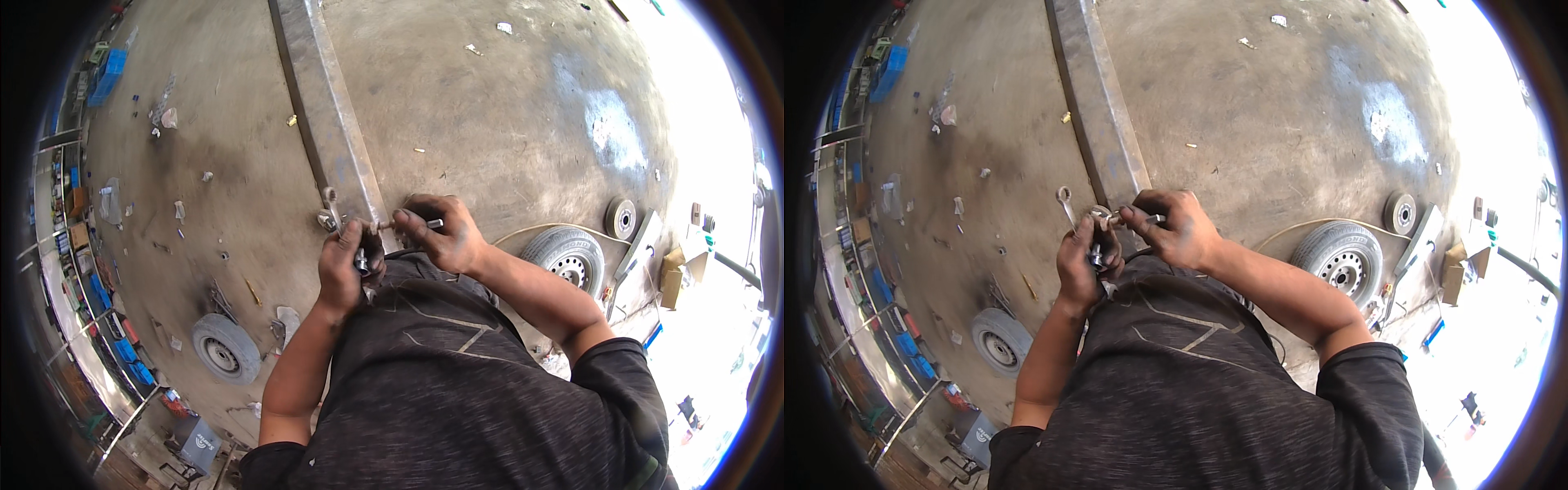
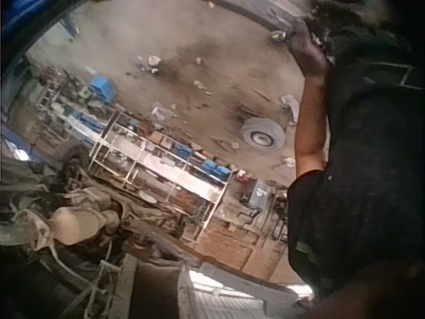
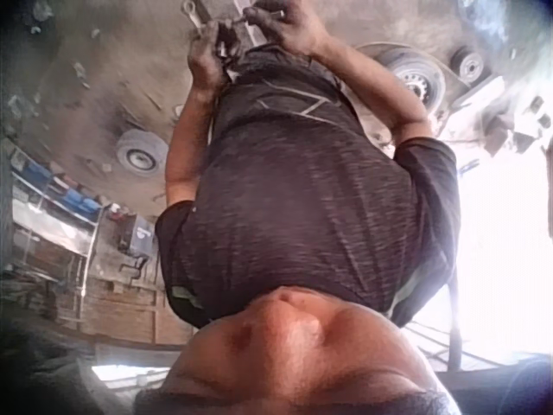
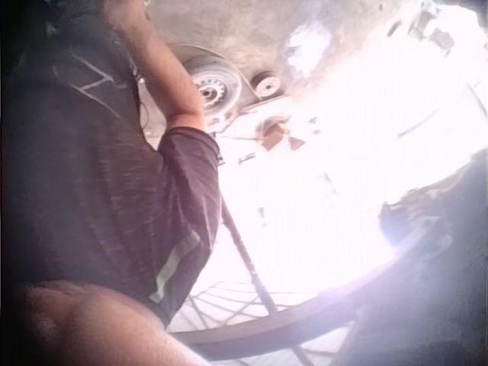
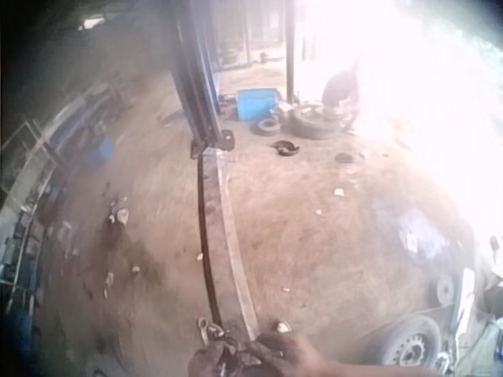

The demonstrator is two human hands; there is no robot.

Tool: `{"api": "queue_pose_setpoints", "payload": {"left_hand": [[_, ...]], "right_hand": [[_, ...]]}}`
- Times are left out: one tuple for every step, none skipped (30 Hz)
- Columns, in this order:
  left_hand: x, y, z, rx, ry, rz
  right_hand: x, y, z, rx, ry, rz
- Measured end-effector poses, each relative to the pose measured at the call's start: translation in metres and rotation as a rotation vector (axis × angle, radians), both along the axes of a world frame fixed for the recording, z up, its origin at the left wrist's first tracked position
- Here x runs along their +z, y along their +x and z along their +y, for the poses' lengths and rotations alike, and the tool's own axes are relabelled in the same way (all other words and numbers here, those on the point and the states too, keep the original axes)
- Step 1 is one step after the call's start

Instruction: The person works under a raised vehicle, using a socket wrench and open-end wrench to loosen and remove bolts from the exhaust system. They repeatedly reach up, turn the tools, and adjust their grip while the car remains on a lift in a cluttered garage.

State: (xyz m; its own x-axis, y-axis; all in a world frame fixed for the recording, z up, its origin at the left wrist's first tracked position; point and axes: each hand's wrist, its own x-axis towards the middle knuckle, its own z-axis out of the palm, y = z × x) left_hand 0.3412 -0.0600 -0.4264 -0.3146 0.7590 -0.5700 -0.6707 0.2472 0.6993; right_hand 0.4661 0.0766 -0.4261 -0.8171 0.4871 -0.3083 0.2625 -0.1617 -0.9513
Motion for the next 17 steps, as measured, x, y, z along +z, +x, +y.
{"api": "queue_pose_setpoints", "payload": {"left_hand": [[0.004, -0.006, 0.001, 0.028, 0.024, -0.261], [-0.006, -0.011, 0.001, 0.041, 0.024, -0.389], [-0.009, -0.012, 0.002, 0.066, 0.025, -0.447], [-0.012, -0.016, 0.006, 0.078, 0.029, -0.506], [-0.015, -0.019, 0.009, 0.085, 0.032, -0.566], [-0.019, -0.023, 0.009, 0.078, 0.025, -0.582], [-0.025, -0.023, 0.011, 0.087, -0.104, -0.541], [-0.027, -0.02, 0.016, 0.051, -0.115, -0.463], [-0.029, -0.018, 0.023, 0.017, -0.136, -0.383], [-0.048, -0.014, 0.028, -0.024, -0.115, -0.499], [-0.05, -0.01, 0.025, -0.084, -0.112, -0.498], [-0.055, -0.011, 0.026, -0.168, -0.12, -0.497], [-0.06, -0.009, 0.031, -0.253, -0.126, -0.502], [-0.07, -0.002, 0.023, -0.289, -0.131, -0.527], [-0.079, -0.001, 0.015, -0.376, -0.109, -0.562], [-0.114, -0.006, -0.003, -0.321, -0.342, -0.388], [-0.118, -0.006, 0.037, -0.445, -0.31, -0.373]], "right_hand": [[0.004, 0.001, 0.003, -0.02, 0.138, 0.065], [0.008, 0.002, 0.007, -0.04, 0.188, 0.092], [0.01, 0.005, 0.011, -0.031, 0.194, 0.078], [0.012, 0.006, 0.014, -0.032, 0.205, 0.063], [0.014, 0.007, 0.016, -0.038, 0.218, 0.047], [0.013, 0.007, 0.013, -0.089, 0.232, 0.063], [0.024, 0.008, 0.01, -0.141, 0.067, -0.012], [0.028, 0.011, 0.015, -0.144, 0.154, -0.051], [0.035, 0.016, 0.018, -0.168, 0.106, -0.132], [0.039, 0.022, 0.016, -0.229, 0.307, -0.166], [0.027, 0.03, 0.007, -0.174, 0.235, -0.262], [0.016, 0.039, -0.001, -0.132, 0.158, -0.359], [-0.006, 0.04, -0.013, -0.281, 0.344, -0.281], [0.006, 0.045, -0.012, -0.147, 0.238, -0.335], [-0.014, 0.05, -0.023, -0.208, 0.263, -0.317], [-0.024, 0.049, -0.029, -0.281, 0.265, -0.298], [-0.051, 0.032, -0.039, -0.294, 0.273, -0.252]]}}
